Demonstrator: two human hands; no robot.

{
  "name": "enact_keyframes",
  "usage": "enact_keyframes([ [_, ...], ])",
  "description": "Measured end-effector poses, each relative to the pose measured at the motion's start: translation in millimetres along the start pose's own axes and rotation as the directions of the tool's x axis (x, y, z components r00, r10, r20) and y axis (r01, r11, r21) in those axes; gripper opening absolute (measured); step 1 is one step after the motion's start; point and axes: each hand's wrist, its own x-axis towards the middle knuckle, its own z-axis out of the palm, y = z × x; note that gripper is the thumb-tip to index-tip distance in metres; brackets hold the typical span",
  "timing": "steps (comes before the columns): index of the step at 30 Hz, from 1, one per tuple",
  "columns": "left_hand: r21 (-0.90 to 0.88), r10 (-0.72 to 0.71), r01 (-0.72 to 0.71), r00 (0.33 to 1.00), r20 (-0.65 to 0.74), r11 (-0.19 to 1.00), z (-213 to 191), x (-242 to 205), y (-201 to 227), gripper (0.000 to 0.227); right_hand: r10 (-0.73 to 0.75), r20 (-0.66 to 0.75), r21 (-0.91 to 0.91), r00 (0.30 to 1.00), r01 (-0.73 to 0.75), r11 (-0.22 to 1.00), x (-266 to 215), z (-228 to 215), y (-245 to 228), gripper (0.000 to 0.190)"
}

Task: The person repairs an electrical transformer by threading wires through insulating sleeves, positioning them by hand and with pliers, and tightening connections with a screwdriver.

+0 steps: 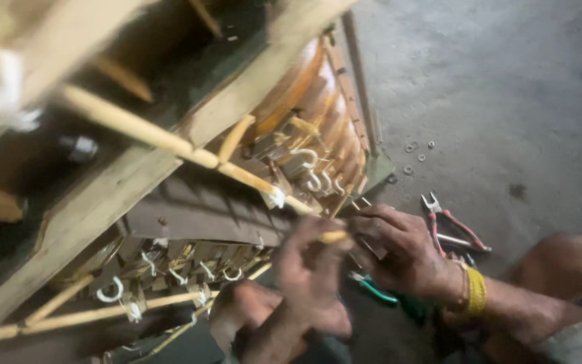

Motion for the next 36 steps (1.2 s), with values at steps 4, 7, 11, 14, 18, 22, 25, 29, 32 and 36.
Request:
enact_keyframes([
  [4,0.169,0.227,-0.266,0.949,0.218,0.949,-7,3,7,0.02,-0.003,0.032,0.054,0.999,0.001,0.999,-3,13,10,0.04],
  [7,0.172,0.308,-0.35,0.924,0.228,0.921,-8,4,9,0.021,0.006,0.081,-0.029,0.997,-0.004,1.0,-6,4,6,0.046],
  [11,0.191,0.312,-0.361,0.918,0.243,0.913,-16,4,11,0.018,-0.011,0.091,-0.05,0.996,0.016,0.999,-1,8,5,0.048],
  [14,0.154,0.302,-0.337,0.929,0.214,0.929,-13,-1,3,0.016,-0.028,0.071,0.003,0.997,0.028,1.0,-1,14,8,0.047],
  [18,0.098,0.297,-0.317,0.939,0.174,0.944,-7,-8,-9,0.02,-0.052,0.067,-0.035,0.996,0.054,0.998,-2,16,11,0.039],
  [22,0.084,0.204,-0.223,0.96,0.193,0.971,-13,-14,-14,0.019,-0.022,0.101,-0.035,0.995,0.026,0.999,-3,8,9,0.037],
  [25,-0.016,-0.043,0.044,0.995,0.095,0.999,-16,-16,-22,0.018,-0.011,0.085,0.008,0.996,0.01,1.0,-5,9,14,0.028],
  [29,-0.258,-0.317,0.312,0.948,0.022,0.914,-25,-4,-31,0.026,0.029,0.067,0.088,0.997,-0.034,0.995,-11,2,16,0.023],
  [32,-0.371,-0.402,0.402,0.912,0.082,0.837,-22,-2,-31,0.028,0.078,0.085,0.203,0.993,-0.094,0.975,-11,5,19,0.02],
  [36,-0.352,-0.49,0.485,0.868,0.079,0.801,-22,-2,-31,0.03,0.136,0.105,0.247,0.985,-0.158,0.956,-12,5,17,0.022],
])
